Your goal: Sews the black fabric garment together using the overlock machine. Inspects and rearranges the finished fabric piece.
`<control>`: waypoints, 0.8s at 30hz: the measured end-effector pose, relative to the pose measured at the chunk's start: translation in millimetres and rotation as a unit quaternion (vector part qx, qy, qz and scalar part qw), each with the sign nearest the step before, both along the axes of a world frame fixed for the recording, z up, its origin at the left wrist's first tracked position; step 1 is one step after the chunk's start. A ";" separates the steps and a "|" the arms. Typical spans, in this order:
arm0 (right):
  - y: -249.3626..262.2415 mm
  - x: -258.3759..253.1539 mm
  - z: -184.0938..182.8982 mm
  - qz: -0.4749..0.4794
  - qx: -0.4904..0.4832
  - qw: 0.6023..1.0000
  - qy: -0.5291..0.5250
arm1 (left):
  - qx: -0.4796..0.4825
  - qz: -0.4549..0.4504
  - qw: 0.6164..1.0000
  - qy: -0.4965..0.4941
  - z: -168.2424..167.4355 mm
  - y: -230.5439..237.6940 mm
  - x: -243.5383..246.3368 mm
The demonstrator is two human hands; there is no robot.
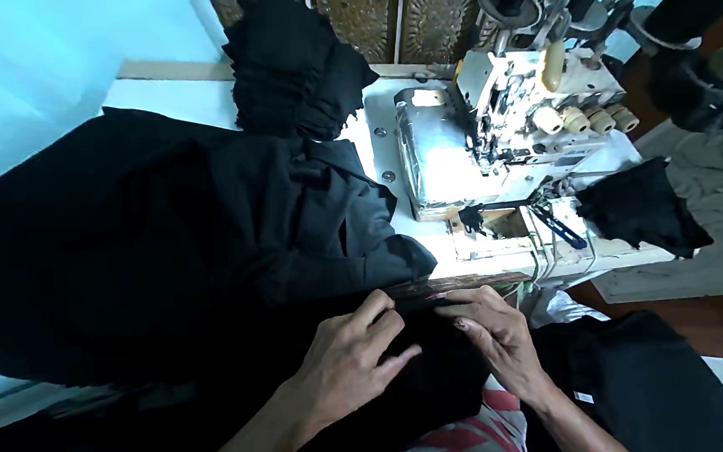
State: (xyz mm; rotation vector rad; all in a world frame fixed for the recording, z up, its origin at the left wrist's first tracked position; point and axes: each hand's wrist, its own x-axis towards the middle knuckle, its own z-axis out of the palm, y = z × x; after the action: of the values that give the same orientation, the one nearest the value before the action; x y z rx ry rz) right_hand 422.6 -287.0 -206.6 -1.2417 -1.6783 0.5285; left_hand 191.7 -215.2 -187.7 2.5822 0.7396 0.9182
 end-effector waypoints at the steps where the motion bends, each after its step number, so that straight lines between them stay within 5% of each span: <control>1: 0.5 -2.1 -1.5 -0.012 0.011 1.000 0.022 | -0.031 -0.002 0.999 -0.034 -0.7 1.3 -0.2; 8: 4.5 -10.9 -8.7 0.006 0.076 0.997 0.031 | -0.203 -0.013 0.963 -0.178 -2.7 8.0 -0.4; 13: 2.9 -14.8 -12.5 -0.021 0.061 0.998 -0.009 | -0.214 0.029 0.957 -0.195 -14.1 7.4 -0.2; 24: 7.8 -27.9 -19.6 -0.035 0.048 0.982 0.181 | -0.203 0.071 0.954 -0.211 -19.9 3.9 -2.4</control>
State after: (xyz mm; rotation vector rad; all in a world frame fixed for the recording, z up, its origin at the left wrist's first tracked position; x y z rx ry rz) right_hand 394.7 -279.3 -226.2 -1.0586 -1.3337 0.5856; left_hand 189.3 -211.2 -207.6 1.9124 0.8839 1.1690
